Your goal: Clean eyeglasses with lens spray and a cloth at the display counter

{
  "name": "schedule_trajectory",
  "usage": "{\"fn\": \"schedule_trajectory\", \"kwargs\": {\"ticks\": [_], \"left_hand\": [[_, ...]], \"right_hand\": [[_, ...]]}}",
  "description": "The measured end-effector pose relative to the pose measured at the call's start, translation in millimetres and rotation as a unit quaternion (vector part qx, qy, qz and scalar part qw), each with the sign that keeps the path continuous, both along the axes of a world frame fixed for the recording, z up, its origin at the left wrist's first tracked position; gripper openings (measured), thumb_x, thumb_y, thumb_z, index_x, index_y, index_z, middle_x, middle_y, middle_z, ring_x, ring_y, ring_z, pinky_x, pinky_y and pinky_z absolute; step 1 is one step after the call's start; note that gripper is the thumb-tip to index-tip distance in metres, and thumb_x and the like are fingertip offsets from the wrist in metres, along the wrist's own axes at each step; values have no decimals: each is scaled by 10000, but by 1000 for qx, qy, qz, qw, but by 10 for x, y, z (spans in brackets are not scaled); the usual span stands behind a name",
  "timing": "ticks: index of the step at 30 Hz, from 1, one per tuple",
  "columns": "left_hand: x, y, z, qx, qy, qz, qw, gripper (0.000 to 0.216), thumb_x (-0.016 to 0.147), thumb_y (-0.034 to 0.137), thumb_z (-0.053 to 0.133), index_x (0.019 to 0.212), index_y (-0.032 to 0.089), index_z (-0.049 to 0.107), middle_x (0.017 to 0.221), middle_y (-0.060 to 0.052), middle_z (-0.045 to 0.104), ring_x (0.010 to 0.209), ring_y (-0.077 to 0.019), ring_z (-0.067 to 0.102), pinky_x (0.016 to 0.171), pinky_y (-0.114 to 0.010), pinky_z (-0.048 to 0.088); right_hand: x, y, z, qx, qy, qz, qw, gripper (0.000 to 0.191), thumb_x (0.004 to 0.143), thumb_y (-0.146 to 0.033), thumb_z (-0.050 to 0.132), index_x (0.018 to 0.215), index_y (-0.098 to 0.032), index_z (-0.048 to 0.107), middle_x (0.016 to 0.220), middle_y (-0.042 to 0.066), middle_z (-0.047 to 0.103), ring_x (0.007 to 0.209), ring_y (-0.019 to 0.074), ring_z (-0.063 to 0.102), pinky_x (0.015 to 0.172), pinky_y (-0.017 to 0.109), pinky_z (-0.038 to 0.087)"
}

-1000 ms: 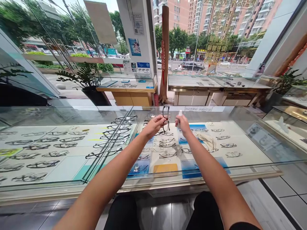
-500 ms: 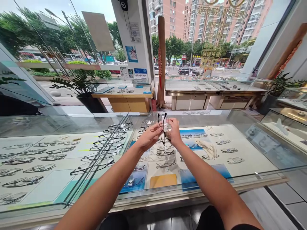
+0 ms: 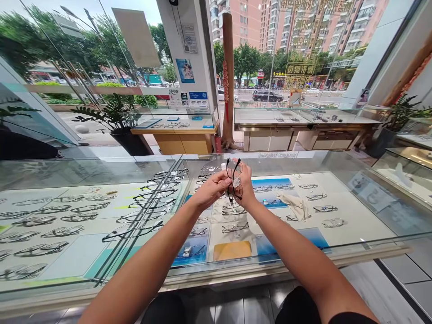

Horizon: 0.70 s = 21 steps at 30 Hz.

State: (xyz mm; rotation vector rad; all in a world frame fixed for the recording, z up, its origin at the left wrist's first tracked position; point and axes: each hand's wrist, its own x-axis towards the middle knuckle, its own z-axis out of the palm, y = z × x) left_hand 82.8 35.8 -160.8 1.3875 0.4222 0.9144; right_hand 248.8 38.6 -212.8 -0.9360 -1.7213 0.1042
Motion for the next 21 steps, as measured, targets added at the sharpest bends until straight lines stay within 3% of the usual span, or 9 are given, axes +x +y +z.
{"fn": "schedule_trajectory", "kwargs": {"ticks": [5,7,10,13,16,21], "left_hand": [[-32,63,21,-20,-44,32,998,524,781,619,982,955,205,712,907,-11,675,801,-143,623,757,-280,502],[-67,130,28,-25,-70,77,994,545,752,624,998,951,209,707,950,-15,683,822,-138,617,786,-281,517],[-121,247,14,11,-61,179,982,533,739,628,995,895,209,706,907,-4,656,810,-135,575,769,-274,493],[-139,323,-36,68,0,265,962,509,745,647,969,862,209,738,784,16,595,748,-136,503,724,-281,434],[-118,334,-91,103,37,287,952,493,778,668,927,855,209,764,782,7,608,736,-141,475,707,-292,398],[-83,323,-143,120,52,283,950,462,797,651,921,874,211,802,833,-19,667,745,-148,492,684,-294,397]], "right_hand": [[67,40,80,9,-41,-7,999,778,1040,-743,559,1680,-302,542,1711,170,473,1538,401,485,1303,640,414],[128,63,147,-5,-2,-27,1000,732,1068,-707,535,1656,-270,557,1665,185,530,1511,374,520,1293,618,418],[224,96,249,-68,106,-13,992,581,1082,-690,511,1313,-227,774,1286,155,738,1178,309,674,1100,516,546],[255,102,305,-151,173,73,971,521,994,-720,661,973,-221,810,938,79,737,861,233,631,853,407,551],[212,80,310,-189,197,132,953,500,860,-718,830,911,-222,805,834,38,695,760,191,556,729,354,484],[159,66,306,-204,219,141,944,537,785,-745,882,840,-221,781,755,17,640,719,174,502,665,336,425]]}}
